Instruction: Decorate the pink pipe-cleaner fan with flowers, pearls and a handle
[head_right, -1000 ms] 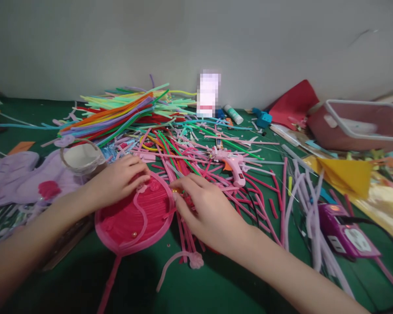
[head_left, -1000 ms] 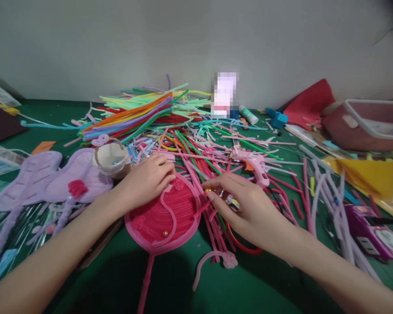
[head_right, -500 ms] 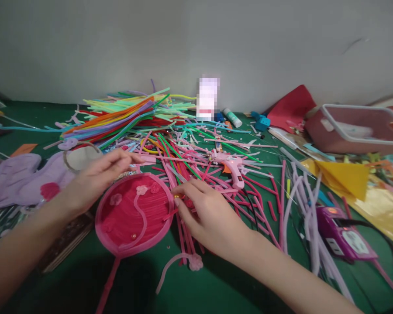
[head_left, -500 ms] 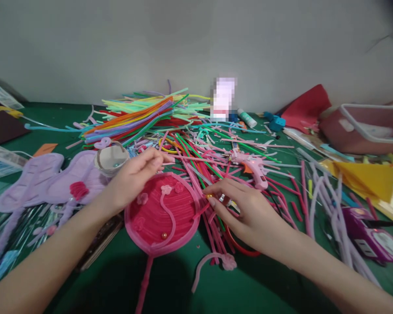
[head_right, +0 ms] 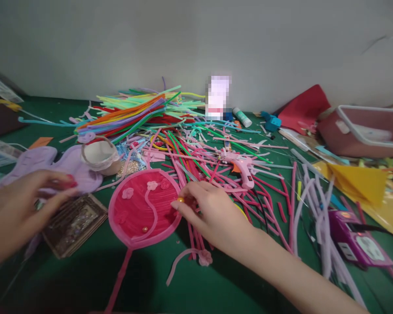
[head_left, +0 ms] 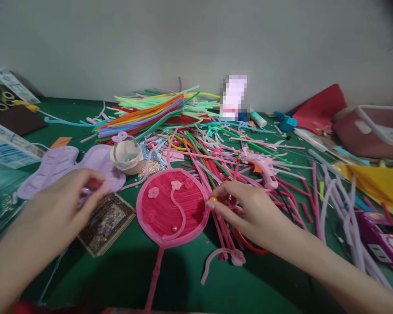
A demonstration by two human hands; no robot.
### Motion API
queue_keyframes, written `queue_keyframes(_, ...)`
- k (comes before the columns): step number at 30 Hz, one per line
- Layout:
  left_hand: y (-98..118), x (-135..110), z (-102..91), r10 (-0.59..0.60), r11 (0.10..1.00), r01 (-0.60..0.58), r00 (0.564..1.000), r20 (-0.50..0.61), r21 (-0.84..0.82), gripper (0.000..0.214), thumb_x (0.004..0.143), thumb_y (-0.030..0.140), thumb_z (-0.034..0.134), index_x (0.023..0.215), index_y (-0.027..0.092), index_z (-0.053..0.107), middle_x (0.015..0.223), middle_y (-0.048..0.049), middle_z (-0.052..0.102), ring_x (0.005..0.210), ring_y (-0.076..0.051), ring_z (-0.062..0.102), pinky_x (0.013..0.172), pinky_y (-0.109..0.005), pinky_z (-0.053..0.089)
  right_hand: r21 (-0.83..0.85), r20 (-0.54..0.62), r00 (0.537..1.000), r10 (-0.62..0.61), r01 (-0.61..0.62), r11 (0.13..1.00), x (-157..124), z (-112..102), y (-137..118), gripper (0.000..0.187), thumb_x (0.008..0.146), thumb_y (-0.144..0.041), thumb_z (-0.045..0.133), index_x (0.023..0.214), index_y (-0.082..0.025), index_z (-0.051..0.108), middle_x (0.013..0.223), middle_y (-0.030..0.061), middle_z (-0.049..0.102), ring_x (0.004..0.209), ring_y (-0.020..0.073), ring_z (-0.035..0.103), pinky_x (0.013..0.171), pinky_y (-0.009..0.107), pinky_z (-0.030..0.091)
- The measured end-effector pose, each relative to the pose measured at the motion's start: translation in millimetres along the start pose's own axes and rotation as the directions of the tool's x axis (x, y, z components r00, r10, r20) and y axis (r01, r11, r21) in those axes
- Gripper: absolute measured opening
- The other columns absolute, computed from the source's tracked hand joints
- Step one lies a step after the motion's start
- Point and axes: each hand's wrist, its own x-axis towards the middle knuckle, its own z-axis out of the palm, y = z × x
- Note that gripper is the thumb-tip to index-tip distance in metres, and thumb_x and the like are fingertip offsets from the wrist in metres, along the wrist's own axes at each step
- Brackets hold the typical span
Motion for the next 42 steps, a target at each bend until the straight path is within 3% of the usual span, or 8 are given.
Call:
queue_keyframes(2, 13.9, 2.9, 11.9, 0.043, 0.978, -0.033, 0.998, -0.044, 0.204, 0.029, 0.091, 0.055, 0.043, 0.102, 0.033, 0.059, 0.114, -0.0007, 0.063, 0.106, -0.033, 0.062, 0.085, -0.049, 0.049, -0.031, 0.028, 0.999, -0.025, 0.026, 0.999, 3.5, 3.6, -3.0, 0.007, 0.093, -0.025, 0.059, 0.089, -0.020, 0.063, 0.088, 0.0052, 0.072, 0.076, 0.0175, 0.068, 0.067, 0.028, 0.053)
queue_keyframes(5, 29.7, 5.1, 29.6, 0.150, 0.967, -0.123, 0.983, -0.108, 0.224, 0.030, 0.098, 0.047, 0.038, 0.084, 0.028, 0.056, 0.100, -0.0016, 0.066, 0.094, -0.026, 0.064, 0.086, -0.045, 0.049, -0.134, 0.110, 0.991, -0.070, 0.085, 0.987, 13.2, 7.0, -7.9, 0.009, 0.092, -0.016, 0.055, 0.096, -0.018, 0.063, 0.095, 0.0077, 0.071, 0.087, 0.0206, 0.068, 0.076, 0.032, 0.053)
queue_keyframes(12, 30.2, -0.5, 66.6, 0.399, 0.904, -0.410, 0.911, 0.105, 0.117, 0.023, 0.100, 0.025, 0.040, 0.103, 0.020, 0.062, 0.110, -0.0083, 0.067, 0.101, -0.024, 0.061, 0.090, -0.042, 0.049, -0.419, 0.251, 0.965, -0.076, 0.179, 0.890, 63.5, 9.5, -33.7, 0.014, 0.096, -0.023, 0.052, 0.097, -0.016, 0.065, 0.083, 0.0099, 0.070, 0.081, 0.0239, 0.066, 0.065, 0.031, 0.044)
queue_keyframes(20, 11.1, -0.3, 71.5, 0.256, 0.955, -0.256, 0.966, 0.019, 0.149, 0.027, 0.099, 0.034, 0.049, 0.110, 0.017, 0.066, 0.104, -0.0110, 0.063, 0.098, -0.027, 0.057, 0.087, -0.043, 0.048, -0.368, 0.302, 0.938, -0.170, 0.279, 0.887, 118.3, 38.4, -24.1, 0.019, 0.089, -0.016, 0.061, 0.107, -0.012, 0.065, 0.093, 0.0121, 0.073, 0.089, 0.0246, 0.067, 0.069, 0.030, 0.043)
queue_keyframes(27, 12.6, 2.7, 82.8, 0.248, 0.959, -0.250, 0.968, 0.034, 0.135, 0.028, 0.099, 0.033, 0.046, 0.106, 0.017, 0.067, 0.100, -0.0103, 0.065, 0.095, -0.027, 0.058, 0.086, -0.045, 0.048, -0.293, 0.302, 0.907, -0.295, 0.382, 0.876, 114.1, 26.9, -17.3, 0.021, 0.094, -0.020, 0.057, 0.109, -0.016, 0.071, 0.106, 0.0112, 0.070, 0.100, 0.0218, 0.065, 0.083, 0.030, 0.047)
queue_keyframes(33, 10.9, 2.2, 83.3, 0.243, 0.970, -0.243, 0.970, 0.005, -0.006, 0.021, 0.099, 0.035, 0.047, 0.094, 0.020, 0.062, 0.096, -0.0067, 0.064, 0.091, -0.024, 0.059, 0.083, -0.040, 0.048, -0.339, -0.130, 0.991, 0.023, -0.066, 0.939, 48.2, -36.9, 5.0, 0.028, 0.094, -0.036, 0.054, 0.110, -0.020, 0.071, 0.090, 0.0070, 0.074, 0.075, 0.0204, 0.068, 0.066, 0.031, 0.047)
queue_keyframes(38, 16.5, 1.2, 79.3, 0.140, 0.983, -0.138, 0.990, 0.006, -0.122, 0.024, 0.096, 0.045, 0.051, 0.102, 0.025, 0.064, 0.092, -0.0028, 0.068, 0.087, -0.022, 0.063, 0.081, -0.037, 0.050, -0.453, -0.310, 0.793, 0.524, -0.608, 0.652, -9.1, -67.6, 41.7, 0.043, 0.091, -0.054, 0.049, 0.080, -0.020, 0.072, 0.064, 0.0097, 0.069, 0.060, 0.0259, 0.064, 0.054, 0.033, 0.037)
queue_keyframes(42, 20.0, 0.8, 77.1, 0.106, 0.986, -0.103, 0.994, 0.022, -0.130, 0.032, 0.095, 0.054, 0.050, 0.102, 0.029, 0.069, 0.096, -0.0030, 0.072, 0.088, -0.023, 0.065, 0.082, -0.038, 0.052, -0.470, -0.303, 0.746, 0.592, -0.658, 0.588, -12.0, -56.6, 78.3, 0.046, 0.091, -0.058, 0.048, 0.079, -0.019, 0.068, 0.071, 0.0118, 0.070, 0.069, 0.0279, 0.066, 0.058, 0.033, 0.037)
